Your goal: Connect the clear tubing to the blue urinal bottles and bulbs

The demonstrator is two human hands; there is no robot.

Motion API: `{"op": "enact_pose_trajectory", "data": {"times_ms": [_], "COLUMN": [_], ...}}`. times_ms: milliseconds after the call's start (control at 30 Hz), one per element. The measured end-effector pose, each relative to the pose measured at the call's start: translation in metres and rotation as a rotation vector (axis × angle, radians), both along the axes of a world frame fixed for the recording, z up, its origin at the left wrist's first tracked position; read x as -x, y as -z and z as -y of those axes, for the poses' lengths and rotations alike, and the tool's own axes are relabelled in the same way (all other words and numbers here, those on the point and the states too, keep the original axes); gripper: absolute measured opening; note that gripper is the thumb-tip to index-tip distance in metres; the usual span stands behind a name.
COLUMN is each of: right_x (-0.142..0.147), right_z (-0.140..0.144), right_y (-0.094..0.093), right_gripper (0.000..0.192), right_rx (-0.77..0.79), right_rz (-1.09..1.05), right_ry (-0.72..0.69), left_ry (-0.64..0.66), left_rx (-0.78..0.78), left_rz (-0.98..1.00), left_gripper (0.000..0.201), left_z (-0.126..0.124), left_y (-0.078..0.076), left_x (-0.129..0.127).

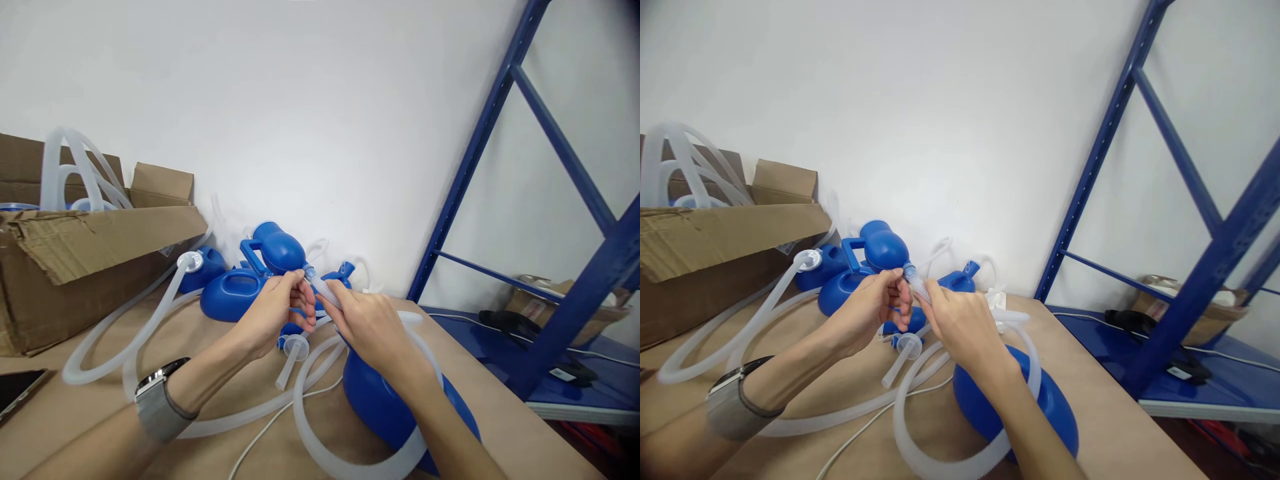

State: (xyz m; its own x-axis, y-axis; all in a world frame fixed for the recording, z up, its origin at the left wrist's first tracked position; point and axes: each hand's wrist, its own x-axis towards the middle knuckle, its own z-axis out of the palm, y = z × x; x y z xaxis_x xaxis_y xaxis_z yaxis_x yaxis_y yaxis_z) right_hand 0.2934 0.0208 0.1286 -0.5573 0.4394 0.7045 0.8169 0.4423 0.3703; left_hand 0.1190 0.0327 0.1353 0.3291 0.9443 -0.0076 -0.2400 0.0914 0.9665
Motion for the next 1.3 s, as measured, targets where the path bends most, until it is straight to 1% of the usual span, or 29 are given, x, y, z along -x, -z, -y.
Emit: {"op": "enact_pose_trajectory", "data": {"times_ms": [133, 200, 267, 333, 400, 533, 600, 667, 733, 767, 833, 900, 933, 1000, 1033, 1100, 1200, 1233, 1300], "right_x": [-0.004, -0.006, -0.008, -0.009, -0.009, -0.008, -0.009, -0.014, -0.023, -0.028, -0.041, -0.054, -0.061, -0.073, -0.079, -0.089, -0.098, -0.1, -0.102], "right_z": [-0.002, -0.002, -0.002, -0.002, -0.001, 0.0, 0.003, 0.007, 0.01, 0.012, 0.012, 0.009, 0.007, 0.001, -0.003, -0.01, -0.019, -0.022, -0.028], "right_y": [-0.001, -0.002, -0.003, -0.005, -0.006, -0.009, -0.012, -0.016, -0.021, -0.023, -0.027, -0.03, -0.031, -0.03, -0.029, -0.026, -0.019, -0.017, -0.012], "right_gripper": [0.027, 0.027, 0.028, 0.032, 0.037, 0.05, 0.058, 0.063, 0.062, 0.061, 0.063, 0.07, 0.074, 0.081, 0.083, 0.079, 0.075, 0.076, 0.078], "right_rx": [0.011, 0.029, 0.043, 0.058, 0.102, 0.262, 0.307, 0.324, 0.339, 0.363, 0.461, 0.611, 0.678, 0.778, 0.808, 0.847, 0.877, 0.879, 0.872], "right_rz": [0.006, 0.007, -0.01, -0.022, -0.002, 0.097, 0.137, 0.151, 0.115, 0.08, -0.002, -0.09, -0.136, -0.223, -0.256, -0.282, -0.208, -0.174, -0.136], "right_ry": [0.0, 0.003, 0.001, -0.017, -0.042, -0.061, -0.064, -0.067, -0.044, -0.011, 0.084, 0.152, 0.153, 0.107, 0.082, 0.061, 0.058, 0.048, 0.028], "left_ry": [0.045, 0.038, -0.009, -0.09, -0.134, -0.056, -0.062, -0.12, -0.192, -0.222, -0.256, -0.265, -0.273, -0.284, -0.291, -0.313, -0.334, -0.322, -0.259], "left_rx": [0.013, 0.0, -0.028, -0.061, -0.077, -0.025, -0.017, -0.021, -0.01, -0.001, 0.022, 0.051, 0.07, 0.111, 0.128, 0.153, 0.173, 0.176, 0.173], "left_rz": [-0.129, -0.211, -0.25, -0.23, -0.172, -0.025, 0.071, 0.14, 0.163, 0.16, 0.125, 0.061, 0.029, -0.017, -0.031, -0.046, -0.07, -0.099, -0.193], "left_gripper": [0.062, 0.069, 0.073, 0.077, 0.08, 0.09, 0.087, 0.075, 0.065, 0.062, 0.056, 0.053, 0.052, 0.054, 0.055, 0.056, 0.051, 0.053, 0.066], "left_z": [-0.003, -0.005, -0.007, -0.01, -0.013, -0.019, -0.022, -0.027, -0.034, -0.039, -0.049, -0.061, -0.067, -0.078, -0.083, -0.091, -0.098, -0.1, -0.101], "left_y": [-0.002, -0.005, -0.008, -0.011, -0.013, -0.014, -0.013, -0.012, -0.012, -0.012, -0.011, -0.009, -0.007, -0.004, -0.002, 0.002, 0.009, 0.012, 0.016], "left_x": [0.005, 0.009, 0.015, 0.021, 0.028, 0.035, 0.036, 0.039, 0.045, 0.05, 0.061, 0.074, 0.081, 0.094, 0.101, 0.112, 0.123, 0.126, 0.128]}}
